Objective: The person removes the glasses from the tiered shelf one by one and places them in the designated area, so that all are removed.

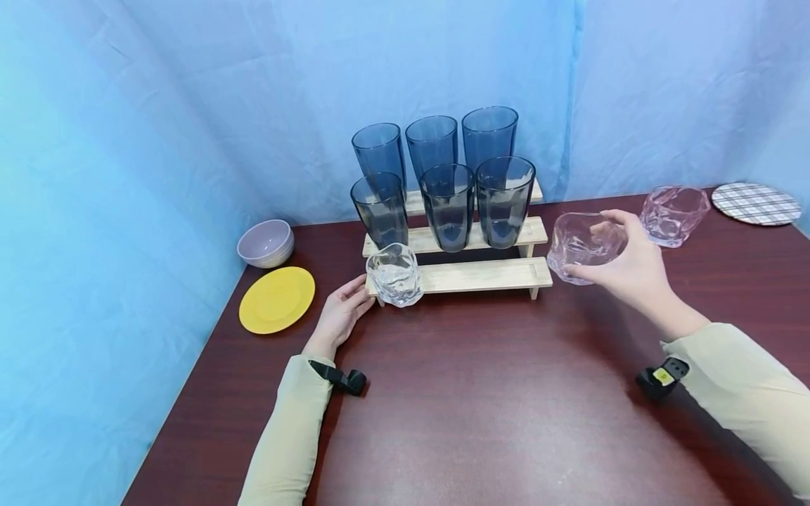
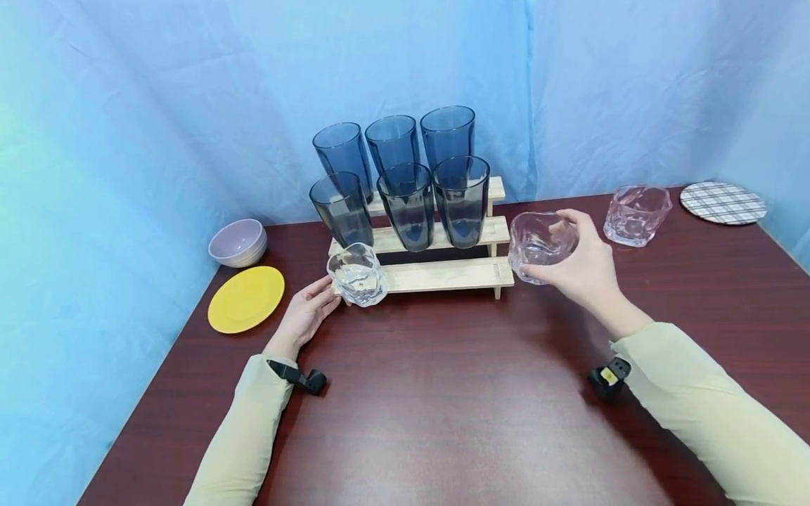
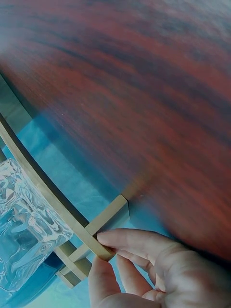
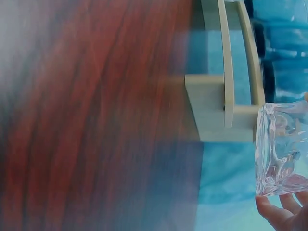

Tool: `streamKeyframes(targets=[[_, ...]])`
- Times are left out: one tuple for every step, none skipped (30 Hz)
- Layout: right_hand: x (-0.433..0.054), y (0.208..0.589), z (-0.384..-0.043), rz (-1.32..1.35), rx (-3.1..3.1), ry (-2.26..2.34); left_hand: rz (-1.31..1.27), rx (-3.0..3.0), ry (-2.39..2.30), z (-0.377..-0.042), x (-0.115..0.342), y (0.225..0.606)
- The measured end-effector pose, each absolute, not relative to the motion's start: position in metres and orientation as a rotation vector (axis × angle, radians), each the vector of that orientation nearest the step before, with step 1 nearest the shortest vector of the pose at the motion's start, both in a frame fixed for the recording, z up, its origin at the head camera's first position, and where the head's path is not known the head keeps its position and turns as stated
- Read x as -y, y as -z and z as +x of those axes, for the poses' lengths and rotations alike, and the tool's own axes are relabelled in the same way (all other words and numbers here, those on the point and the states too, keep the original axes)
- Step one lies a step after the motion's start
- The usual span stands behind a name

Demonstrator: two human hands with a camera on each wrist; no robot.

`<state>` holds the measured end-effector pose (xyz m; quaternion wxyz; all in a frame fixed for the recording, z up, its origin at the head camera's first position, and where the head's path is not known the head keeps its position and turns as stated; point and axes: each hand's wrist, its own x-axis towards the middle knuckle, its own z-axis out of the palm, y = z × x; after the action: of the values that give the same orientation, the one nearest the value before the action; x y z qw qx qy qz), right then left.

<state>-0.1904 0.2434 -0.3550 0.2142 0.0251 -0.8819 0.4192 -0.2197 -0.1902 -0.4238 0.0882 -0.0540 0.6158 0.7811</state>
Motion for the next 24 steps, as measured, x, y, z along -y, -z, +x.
streamKeyframes(targets=[[-0.246, 0.355, -0.192, 0.054, 2.439, -1.166, -0.165, -1.823, -2.334, -0.22, 0.19, 0.424], [-0.248, 0.356, -0.194, 0.034, 2.437, -1.169, -0.163, -1.816, -2.341, -0.22, 0.191, 0.424], [-0.25, 0.356, -0.196, 0.014, 2.438, -1.172, -0.159, -1.811, -2.345, -0.22, 0.191, 0.424], [-0.252, 0.357, -0.198, -0.01, 2.443, -1.171, -0.152, -1.809, -2.346, -0.22, 0.191, 0.425], [-0.255, 0.358, -0.2, -0.031, 2.449, -1.172, -0.153, -1.802, -2.351, -0.22, 0.191, 0.425], [-0.257, 0.359, -0.201, -0.055, 2.459, -1.17, -0.149, -1.804, -2.35, -0.22, 0.191, 0.425], [-0.259, 0.359, -0.203, -0.077, 2.466, -1.17, -0.153, -1.798, -2.353, -0.22, 0.191, 0.425], [-0.261, 0.361, -0.205, -0.097, 2.471, -1.175, -0.15, -1.803, -2.349, -0.22, 0.191, 0.425], [-0.263, 0.362, -0.207, -0.115, 2.473, -1.187, -0.153, -1.808, -2.343, -0.22, 0.191, 0.425], [-0.265, 0.363, -0.209, -0.134, 2.474, -1.2, -0.156, -1.811, -2.339, -0.22, 0.191, 0.424], [-0.266, 0.365, -0.212, -0.152, 2.471, -1.218, -0.158, -1.814, -2.336, -0.22, 0.191, 0.424], [-0.268, 0.366, -0.213, -0.175, 2.469, -1.233, -0.158, -1.822, -2.33, -0.22, 0.191, 0.424], [-0.269, 0.367, -0.215, -0.197, 2.466, -1.254, -0.159, -1.826, -2.326, -0.219, 0.191, 0.423], [-0.27, 0.368, -0.217, -0.216, 2.462, -1.276, -0.158, -1.831, -2.322, -0.219, 0.191, 0.423], [-0.271, 0.369, -0.219, -0.236, 2.457, -1.294, -0.157, -1.832, -2.32, -0.219, 0.19, 0.423], [-0.272, 0.37, -0.221, -0.256, 2.452, -1.304, -0.156, -1.831, -2.321, -0.22, 0.19, 0.423], [-0.273, 0.372, -0.223, -0.272, 2.448, -1.31, -0.155, -1.832, -2.318, -0.22, 0.19, 0.422], [-0.274, 0.373, -0.224, -0.285, 2.448, -1.31, -0.156, -1.831, -2.316, -0.22, 0.19, 0.422], [-0.274, 0.374, -0.226, -0.294, 2.446, -1.308, -0.157, -1.829, -2.316, -0.22, 0.19, 0.423], [-0.275, 0.375, -0.228, -0.301, 2.447, -1.297, -0.162, -1.822, -2.317, -0.22, 0.19, 0.423], [-0.275, 0.376, -0.23, -0.308, 2.45, -1.283, -0.168, -1.817, -2.319, -0.22, 0.19, 0.423], [-0.276, 0.378, -0.232, -0.313, 2.455, -1.264, -0.173, -1.813, -2.32, -0.22, 0.191, 0.423], [-0.276, 0.379, -0.234, -0.315, 2.462, -1.24, -0.178, -1.81, -2.322, -0.22, 0.191, 0.424], [-0.276, 0.38, -0.235, -0.313, 2.467, -1.218, -0.177, -1.811, -2.322, -0.22, 0.191, 0.424]])
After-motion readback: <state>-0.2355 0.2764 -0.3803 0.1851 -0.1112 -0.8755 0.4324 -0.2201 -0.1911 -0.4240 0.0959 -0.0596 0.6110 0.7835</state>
